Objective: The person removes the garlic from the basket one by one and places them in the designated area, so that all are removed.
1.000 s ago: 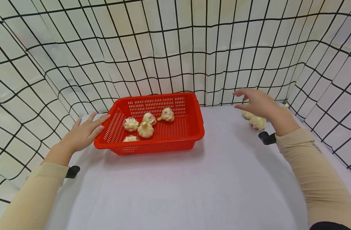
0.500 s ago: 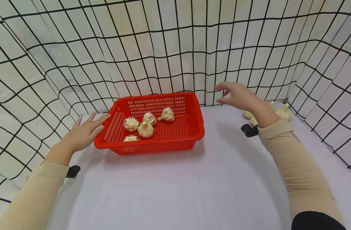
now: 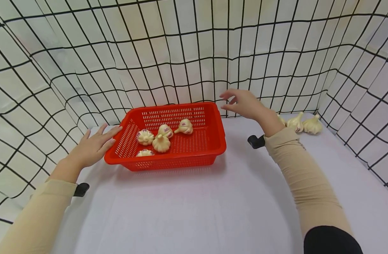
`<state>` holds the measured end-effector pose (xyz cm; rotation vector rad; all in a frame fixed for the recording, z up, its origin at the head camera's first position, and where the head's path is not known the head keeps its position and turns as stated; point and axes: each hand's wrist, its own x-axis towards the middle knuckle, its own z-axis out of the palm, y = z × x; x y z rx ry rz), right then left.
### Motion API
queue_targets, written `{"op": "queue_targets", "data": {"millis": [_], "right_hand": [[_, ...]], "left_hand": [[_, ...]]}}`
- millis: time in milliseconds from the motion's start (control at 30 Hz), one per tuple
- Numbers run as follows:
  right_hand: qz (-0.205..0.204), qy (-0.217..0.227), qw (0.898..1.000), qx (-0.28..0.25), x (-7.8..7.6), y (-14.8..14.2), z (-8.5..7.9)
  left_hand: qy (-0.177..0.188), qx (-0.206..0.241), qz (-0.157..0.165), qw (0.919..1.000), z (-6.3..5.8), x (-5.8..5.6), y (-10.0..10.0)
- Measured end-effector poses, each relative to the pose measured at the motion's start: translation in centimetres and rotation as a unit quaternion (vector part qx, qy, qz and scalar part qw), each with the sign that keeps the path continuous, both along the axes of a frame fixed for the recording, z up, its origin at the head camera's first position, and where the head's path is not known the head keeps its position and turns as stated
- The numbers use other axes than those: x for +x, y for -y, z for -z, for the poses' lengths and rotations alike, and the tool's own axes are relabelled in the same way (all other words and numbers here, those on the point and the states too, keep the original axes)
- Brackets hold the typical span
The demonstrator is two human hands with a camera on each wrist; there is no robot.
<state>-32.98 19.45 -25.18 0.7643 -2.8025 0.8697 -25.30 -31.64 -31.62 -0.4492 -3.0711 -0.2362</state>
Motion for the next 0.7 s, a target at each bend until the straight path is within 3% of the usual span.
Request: {"op": "queue_targets", "data": {"millis": [367, 700], "right_hand": [[-0.010, 0.063, 0.997, -0.046, -2.1, 3.6, -0.1], [-0.028, 0.093, 0.987, -0.129, -3.3, 7.0, 0.6]], "left_hand": [[-0.001, 0.001, 0.000, 1.0000, 0.0, 0.0, 0.1], [0.006, 0.007, 0.000, 1.0000, 0.0, 0.0, 0.0]]}}
